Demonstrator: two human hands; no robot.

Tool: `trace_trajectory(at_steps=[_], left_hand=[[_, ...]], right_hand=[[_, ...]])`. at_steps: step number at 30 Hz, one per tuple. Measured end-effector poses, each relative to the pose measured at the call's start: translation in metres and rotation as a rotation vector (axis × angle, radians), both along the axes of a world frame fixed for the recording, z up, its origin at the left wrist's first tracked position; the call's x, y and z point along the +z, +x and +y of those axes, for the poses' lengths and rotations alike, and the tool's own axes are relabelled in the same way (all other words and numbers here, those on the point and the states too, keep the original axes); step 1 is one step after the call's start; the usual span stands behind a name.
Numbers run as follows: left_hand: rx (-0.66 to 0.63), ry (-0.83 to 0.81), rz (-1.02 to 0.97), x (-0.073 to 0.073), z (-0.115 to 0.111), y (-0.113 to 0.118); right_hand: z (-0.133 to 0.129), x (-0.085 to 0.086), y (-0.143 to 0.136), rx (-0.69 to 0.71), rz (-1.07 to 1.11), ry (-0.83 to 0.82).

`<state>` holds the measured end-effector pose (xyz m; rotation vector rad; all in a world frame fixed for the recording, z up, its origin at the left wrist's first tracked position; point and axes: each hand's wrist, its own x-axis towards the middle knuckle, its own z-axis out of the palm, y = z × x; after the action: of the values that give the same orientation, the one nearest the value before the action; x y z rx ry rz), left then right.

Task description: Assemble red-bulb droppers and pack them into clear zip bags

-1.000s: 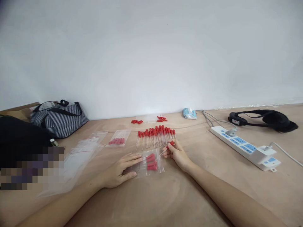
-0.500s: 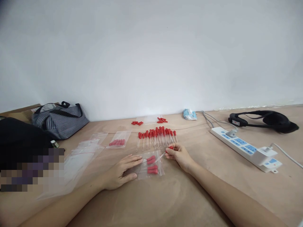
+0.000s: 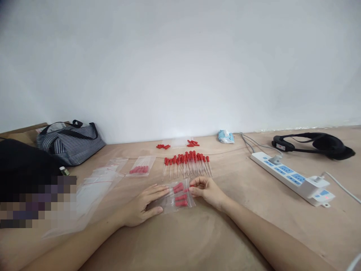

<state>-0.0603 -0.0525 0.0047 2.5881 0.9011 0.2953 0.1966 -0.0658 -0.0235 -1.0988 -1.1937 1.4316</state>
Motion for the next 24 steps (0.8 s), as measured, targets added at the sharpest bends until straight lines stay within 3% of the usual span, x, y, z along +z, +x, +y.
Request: trace_trajectory(at_steps=[4,11,17,22,24], left_hand=[[0.025,0.007,0.0,-0.001,-0.001,0.0],[0.013,0.016,0.026,0.004,-0.002,0.003],[0.019,0.005,0.028,0.003,-0.003,0.002],[0.034,0.007,-0.002,0.001,-0.004,0.001],[0.052,-0.002,-0.02,0.001,-0.004,0.001]], right_hand=[[0.0,0.001,-0.001,0.068,0.04,-0.039],[0.005,0.004,-0.011,0.066,-0.186,-0.063],[0.009,-0.008,-0.015,0.099,-0.299,0.072],[0.01,-0.014,-0.015,-0.008,-0.488,0.267],[0.009,-0.011,-0.015,0.062,-0.482,0.27]])
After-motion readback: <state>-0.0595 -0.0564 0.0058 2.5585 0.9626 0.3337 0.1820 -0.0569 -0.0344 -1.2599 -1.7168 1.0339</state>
